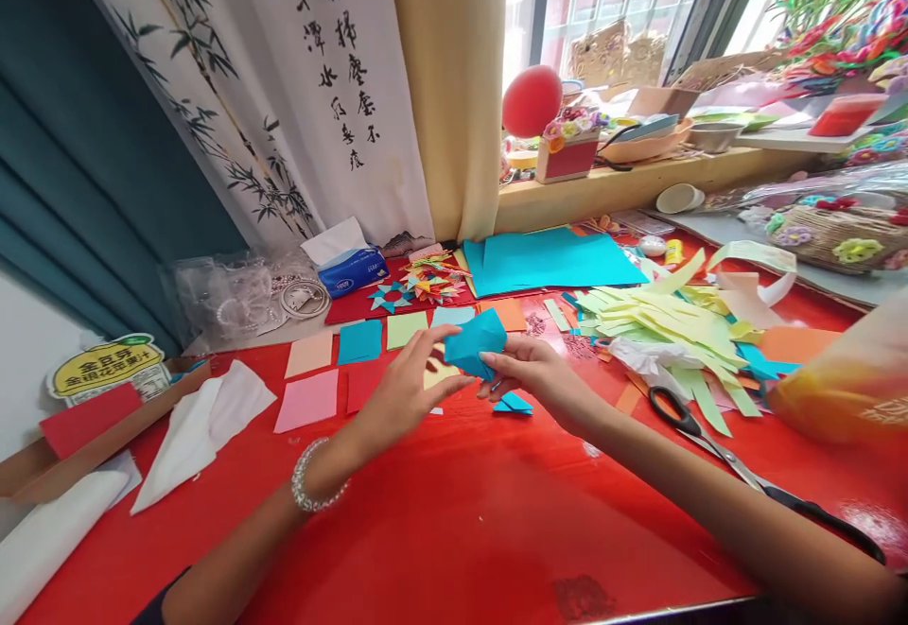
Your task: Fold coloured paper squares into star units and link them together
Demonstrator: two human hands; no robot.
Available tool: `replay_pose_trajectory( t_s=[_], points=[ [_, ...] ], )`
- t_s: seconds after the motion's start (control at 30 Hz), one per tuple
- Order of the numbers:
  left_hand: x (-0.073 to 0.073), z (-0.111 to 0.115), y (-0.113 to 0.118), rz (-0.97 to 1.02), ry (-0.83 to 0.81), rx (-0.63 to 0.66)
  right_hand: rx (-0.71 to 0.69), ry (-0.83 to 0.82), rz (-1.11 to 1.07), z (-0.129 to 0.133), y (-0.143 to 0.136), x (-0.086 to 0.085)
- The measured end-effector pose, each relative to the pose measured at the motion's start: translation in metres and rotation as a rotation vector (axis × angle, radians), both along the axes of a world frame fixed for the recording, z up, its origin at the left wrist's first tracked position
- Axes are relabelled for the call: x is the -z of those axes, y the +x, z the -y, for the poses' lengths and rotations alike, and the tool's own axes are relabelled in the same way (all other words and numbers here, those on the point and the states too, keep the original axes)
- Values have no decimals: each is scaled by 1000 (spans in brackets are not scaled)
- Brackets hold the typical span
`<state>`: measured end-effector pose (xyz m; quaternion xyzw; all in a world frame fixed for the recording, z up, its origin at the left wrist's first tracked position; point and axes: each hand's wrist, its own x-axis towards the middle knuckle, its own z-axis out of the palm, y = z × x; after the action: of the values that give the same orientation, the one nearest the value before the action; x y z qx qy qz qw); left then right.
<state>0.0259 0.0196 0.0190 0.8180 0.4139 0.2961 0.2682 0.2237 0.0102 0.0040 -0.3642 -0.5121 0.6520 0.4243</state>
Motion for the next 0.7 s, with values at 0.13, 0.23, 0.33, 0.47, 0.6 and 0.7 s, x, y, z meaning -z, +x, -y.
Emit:
replay_pose_trajectory(
  t_s=[0.13,0.23,0.33,0.47,0.6,0.7],
  points=[
    [11,17,-2,324,-367,-64,-74,-56,-16,6,-6,2],
    [13,29,-4,595,-429,-82,-89,-50,14,6,-7,7],
    [14,37,-4,635,-494,-160,-156,-34,46,7,-8,11],
    [21,41,0,555,-547,-176,-199,2,47,13,-12,10],
    [29,43,2,622,-561,-238,-192,-28,76,17,-17,9],
    [30,44,1,628,-597,-247,-198,-66,89,17,-20,12]
  ],
)
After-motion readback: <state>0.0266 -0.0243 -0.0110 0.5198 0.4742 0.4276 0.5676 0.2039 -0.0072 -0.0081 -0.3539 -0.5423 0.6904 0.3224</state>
